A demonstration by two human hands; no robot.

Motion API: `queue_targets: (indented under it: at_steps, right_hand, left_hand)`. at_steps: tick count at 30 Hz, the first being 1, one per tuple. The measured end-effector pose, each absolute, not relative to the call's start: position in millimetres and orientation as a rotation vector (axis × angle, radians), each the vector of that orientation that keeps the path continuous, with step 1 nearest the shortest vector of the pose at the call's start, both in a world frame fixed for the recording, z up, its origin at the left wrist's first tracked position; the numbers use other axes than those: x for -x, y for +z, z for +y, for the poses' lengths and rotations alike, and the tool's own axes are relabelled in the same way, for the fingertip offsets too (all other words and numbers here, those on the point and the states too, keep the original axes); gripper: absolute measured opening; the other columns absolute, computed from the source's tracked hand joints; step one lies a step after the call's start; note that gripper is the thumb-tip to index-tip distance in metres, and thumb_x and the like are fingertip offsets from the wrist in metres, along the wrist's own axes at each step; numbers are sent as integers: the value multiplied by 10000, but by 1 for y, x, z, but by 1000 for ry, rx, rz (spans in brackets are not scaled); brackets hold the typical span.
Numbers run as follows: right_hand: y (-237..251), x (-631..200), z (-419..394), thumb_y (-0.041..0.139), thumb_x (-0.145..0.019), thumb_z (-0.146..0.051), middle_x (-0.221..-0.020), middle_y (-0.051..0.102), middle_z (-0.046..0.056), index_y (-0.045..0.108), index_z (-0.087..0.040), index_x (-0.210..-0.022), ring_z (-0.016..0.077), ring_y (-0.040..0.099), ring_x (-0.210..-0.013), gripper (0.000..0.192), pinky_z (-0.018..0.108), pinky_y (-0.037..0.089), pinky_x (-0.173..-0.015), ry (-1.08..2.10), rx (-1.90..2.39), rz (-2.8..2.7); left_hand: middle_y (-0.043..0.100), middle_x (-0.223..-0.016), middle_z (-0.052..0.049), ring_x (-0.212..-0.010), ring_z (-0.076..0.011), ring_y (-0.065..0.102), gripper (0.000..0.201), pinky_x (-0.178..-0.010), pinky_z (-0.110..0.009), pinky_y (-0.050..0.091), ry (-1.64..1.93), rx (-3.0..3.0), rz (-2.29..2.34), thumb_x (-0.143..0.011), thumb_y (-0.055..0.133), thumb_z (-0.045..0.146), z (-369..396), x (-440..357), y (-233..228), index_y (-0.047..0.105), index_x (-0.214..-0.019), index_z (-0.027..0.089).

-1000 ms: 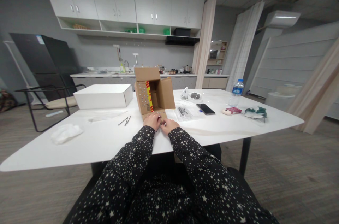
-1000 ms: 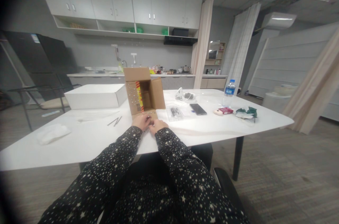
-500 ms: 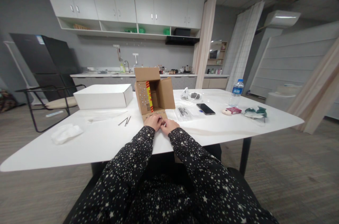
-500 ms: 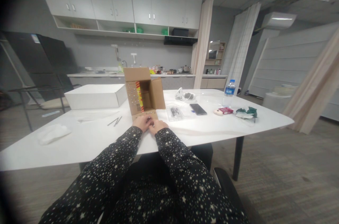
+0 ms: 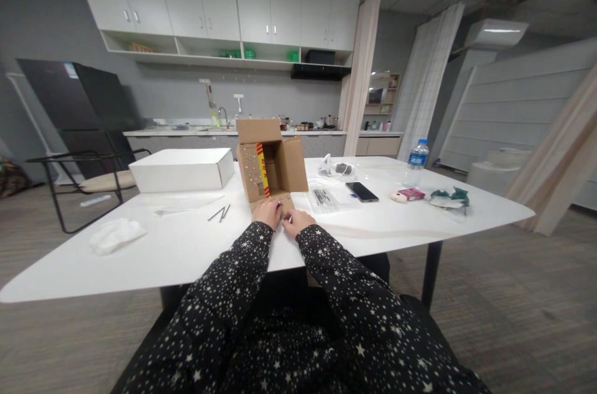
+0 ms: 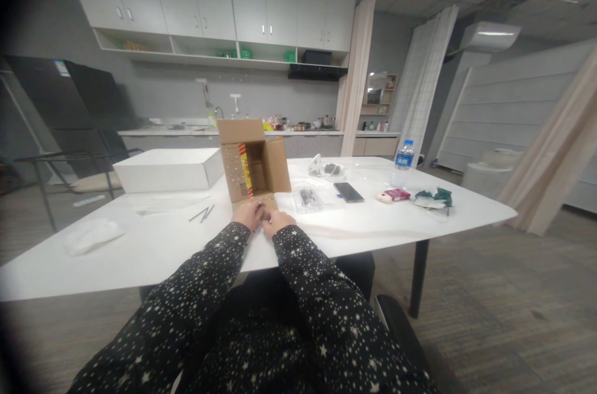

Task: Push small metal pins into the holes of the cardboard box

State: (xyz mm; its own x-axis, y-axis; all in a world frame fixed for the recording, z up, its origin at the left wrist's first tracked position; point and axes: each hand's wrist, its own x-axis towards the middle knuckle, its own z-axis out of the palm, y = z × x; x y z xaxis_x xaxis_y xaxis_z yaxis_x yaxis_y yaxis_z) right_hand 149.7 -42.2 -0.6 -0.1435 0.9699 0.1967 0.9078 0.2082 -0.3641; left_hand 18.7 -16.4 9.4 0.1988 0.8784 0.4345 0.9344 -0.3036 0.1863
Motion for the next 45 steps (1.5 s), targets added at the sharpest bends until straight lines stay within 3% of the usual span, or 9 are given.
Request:
queue_targets:
  at_steps: [8,16,45]
  right_hand:
    - [4,-149,-46,498,-824,-388,-981,696,40,660,-261,-968,208,635,-927,251,280,430,-731,222,1772,-2102]
    - [-1,-149,-42,495,-814,-384,-954,700,44,659,-258,-967,216,634,-921,257,297,435,-742,219,1750,-2096]
    - [-3,-149,-39,500,-823,-404,-982,695,45,652,-257,-979,210,634,-931,262,278,431,-718,208,1762,-2111]
  left_hand:
    - [657,-1087,-99,-1009,-209,625,237,-894,-304,460,-750,2353,-1785,-899,422,238,-11,-18,6,621,-1014,183]
    - [686,-1031,-72,-922,-210,657,340,-800,-306,473,-764,2354,-1813,-869,458,196,-13,-18,7,475,-1207,230]
    - [663,-1140,-76,-1041,-198,618,304,-923,-309,455,-900,2352,-1730,-923,416,283,-12,-18,4,603,-1153,214]
